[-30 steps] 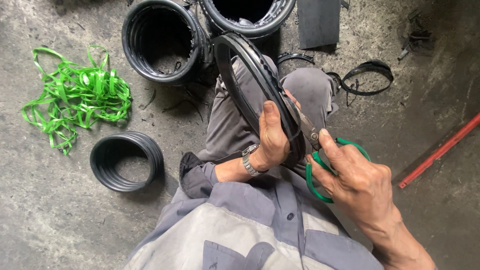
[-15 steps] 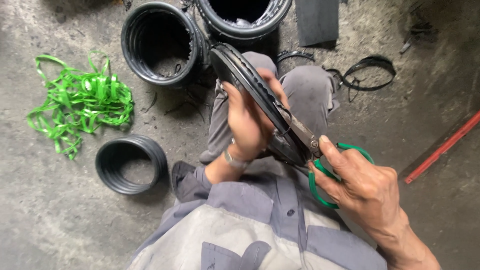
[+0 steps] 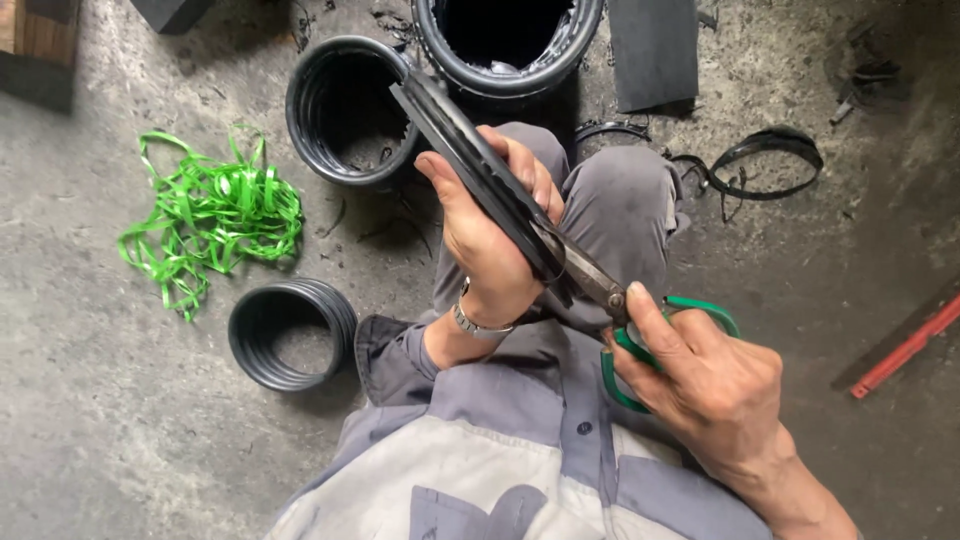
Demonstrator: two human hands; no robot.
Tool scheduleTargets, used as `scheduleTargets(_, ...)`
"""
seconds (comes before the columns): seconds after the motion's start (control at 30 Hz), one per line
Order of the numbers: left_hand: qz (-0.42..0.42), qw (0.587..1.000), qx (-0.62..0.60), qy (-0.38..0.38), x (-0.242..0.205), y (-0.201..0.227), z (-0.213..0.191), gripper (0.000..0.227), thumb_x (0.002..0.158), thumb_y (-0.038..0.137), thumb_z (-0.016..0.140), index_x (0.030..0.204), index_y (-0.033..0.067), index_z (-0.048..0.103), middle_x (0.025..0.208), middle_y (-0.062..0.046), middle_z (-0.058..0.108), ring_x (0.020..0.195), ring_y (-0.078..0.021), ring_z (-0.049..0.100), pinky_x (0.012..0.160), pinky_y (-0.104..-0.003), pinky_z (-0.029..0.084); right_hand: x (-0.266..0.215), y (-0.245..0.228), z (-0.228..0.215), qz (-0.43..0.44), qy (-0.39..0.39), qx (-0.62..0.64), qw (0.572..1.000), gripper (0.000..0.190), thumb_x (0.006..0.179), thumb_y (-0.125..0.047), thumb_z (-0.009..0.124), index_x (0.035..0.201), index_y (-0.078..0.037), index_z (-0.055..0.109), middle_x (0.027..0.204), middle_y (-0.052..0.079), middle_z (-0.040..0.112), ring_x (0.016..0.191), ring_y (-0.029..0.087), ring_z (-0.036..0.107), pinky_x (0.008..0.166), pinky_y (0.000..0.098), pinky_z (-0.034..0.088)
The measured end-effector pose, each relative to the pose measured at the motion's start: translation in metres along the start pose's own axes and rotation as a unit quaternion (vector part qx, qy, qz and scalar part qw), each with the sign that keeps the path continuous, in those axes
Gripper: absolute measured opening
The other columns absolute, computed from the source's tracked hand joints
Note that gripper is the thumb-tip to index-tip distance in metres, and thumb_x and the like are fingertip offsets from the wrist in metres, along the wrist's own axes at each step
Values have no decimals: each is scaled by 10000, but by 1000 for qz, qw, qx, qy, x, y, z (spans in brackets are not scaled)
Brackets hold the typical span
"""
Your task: The person sits on the workshop floor and cuts black rubber rings into strips using green-handled shears, rotating each ring by hand as they cut along it. Cut pieces and green plastic scraps accumulate on the floor around them as they work through the rings one at a time.
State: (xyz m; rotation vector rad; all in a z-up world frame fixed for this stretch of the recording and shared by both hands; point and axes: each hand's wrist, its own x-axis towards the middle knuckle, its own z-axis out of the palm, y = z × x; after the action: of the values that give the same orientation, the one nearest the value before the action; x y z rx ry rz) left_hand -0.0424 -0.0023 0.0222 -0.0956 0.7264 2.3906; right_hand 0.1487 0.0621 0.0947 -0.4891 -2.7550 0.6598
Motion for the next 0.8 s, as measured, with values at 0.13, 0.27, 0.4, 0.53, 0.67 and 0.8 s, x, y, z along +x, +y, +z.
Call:
scheduleTargets(0.13,28,999,15,-17,5,-3,-4,652,1074,711,343,1177,86,495,855,-50,488,691,-156,484,563,-281,406,-1,3,5,1,9,-11,1000,569,772,-176,884,1292,-47,695,718,49,546,537,181,552,498,359,431)
scheduleTargets(0.27,-3,1000,-2,-1,7,-6,-3,646,1059,710,325,1168,95,487,854,-47,486,704,-161,486,584,-285,407,-5,4,7,13,11,-20,1000,585,775,-186,884,1308,-49,687,716,50,542,532,181,545,490,362,424)
scheduleTargets(0.4,-12,1000,-1,1,5,-11,-5,648,1073,710,315,1144,86,475,846,-49,484,697,-158,483,585,-283,401,-9,6,7,19,-4,-18,1000,601,789,-196,873,1333,-38,675,717,52,540,534,183,544,488,363,422)
scheduleTargets(0.53,1,1000,8,-11,3,-15,-6,642,1062,704,312,1145,88,469,846,-54,488,685,-157,473,580,-283,399,-8,8,10,16,-8,-13,1000,601,793,-195,870,1337,-33,670,717,55,538,530,183,542,487,364,422)
scheduleTargets(0.67,-4,1000,23,-14,3,-17,-9,632,1077,689,322,1150,78,464,846,-56,485,684,-155,459,592,-287,401,-6,9,11,13,-13,-8,1000,609,791,-191,869,1339,-27,664,717,58,537,530,184,544,487,367,424)
scheduleTargets(0.8,-4,999,28,-24,3,-18,-13,640,1072,697,334,1152,77,468,848,-58,488,690,-160,460,622,-297,413,-3,11,13,7,-14,-4,1000,609,800,-186,863,1348,-21,654,733,61,548,546,183,557,489,362,432)
